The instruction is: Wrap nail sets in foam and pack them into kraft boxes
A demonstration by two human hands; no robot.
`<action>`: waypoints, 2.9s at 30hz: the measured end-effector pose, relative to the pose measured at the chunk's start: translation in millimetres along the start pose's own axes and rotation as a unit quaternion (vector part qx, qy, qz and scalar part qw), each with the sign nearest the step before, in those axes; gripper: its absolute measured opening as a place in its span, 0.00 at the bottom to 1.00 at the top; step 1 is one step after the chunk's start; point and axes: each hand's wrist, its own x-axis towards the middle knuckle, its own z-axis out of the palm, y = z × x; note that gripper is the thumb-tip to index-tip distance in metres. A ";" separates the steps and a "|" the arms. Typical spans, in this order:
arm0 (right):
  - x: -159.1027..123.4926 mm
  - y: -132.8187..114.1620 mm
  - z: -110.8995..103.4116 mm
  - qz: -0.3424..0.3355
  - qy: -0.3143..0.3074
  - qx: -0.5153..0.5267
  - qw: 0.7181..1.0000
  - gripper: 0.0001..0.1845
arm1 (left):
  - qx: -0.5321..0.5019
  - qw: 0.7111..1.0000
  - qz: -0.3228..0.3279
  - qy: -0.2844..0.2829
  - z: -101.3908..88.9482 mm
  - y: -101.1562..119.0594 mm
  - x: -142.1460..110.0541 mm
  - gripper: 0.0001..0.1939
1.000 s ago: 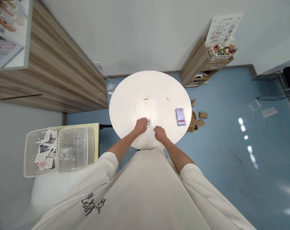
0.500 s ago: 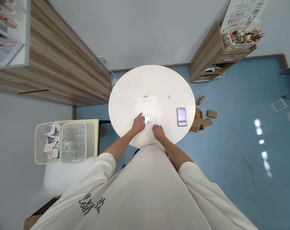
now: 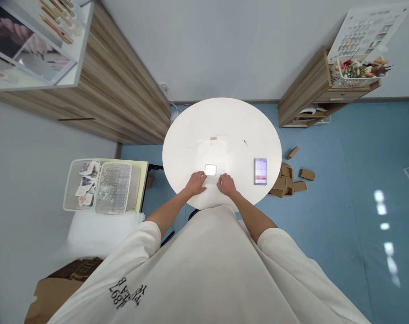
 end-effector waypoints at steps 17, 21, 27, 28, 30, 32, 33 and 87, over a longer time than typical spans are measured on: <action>35.4 -15.8 -30.1 0.049 -0.031 -0.039 0.998 0.16 | 0.006 0.995 -0.060 0.082 -33.7 -12.0 37.7 0.20; 46.5 -18.0 -30.4 0.074 -0.022 -0.062 0.995 0.15 | 0.005 0.998 0.042 0.053 -34.5 -6.4 26.0 0.24; 55.7 -22.3 -29.6 0.092 -0.022 -0.082 0.992 0.17 | -0.009 0.994 0.104 -0.027 -16.8 -4.8 24.4 0.24; 56.6 -22.7 -29.4 0.092 -0.021 -0.084 0.992 0.17 | -0.004 0.996 0.093 -0.011 -14.0 -6.1 26.4 0.25; 57.8 -23.1 -28.7 0.095 -0.019 -0.085 0.992 0.18 | 0.006 0.997 0.073 0.009 -10.0 -9.4 31.5 0.28; 58.3 -22.9 -28.2 0.097 -0.017 -0.085 0.991 0.18 | 0.014 0.998 0.060 0.010 -7.7 -12.8 36.8 0.29; 58.1 -22.7 -28.1 0.099 -0.016 -0.083 0.991 0.18 | 0.014 0.998 0.058 0.008 -7.0 -14.1 39.2 0.29; 62.9 -38.4 -19.9 0.040 -0.013 -0.076 0.996 0.18 | 0.005 0.998 0.027 0.047 5.0 -1.6 45.2 0.39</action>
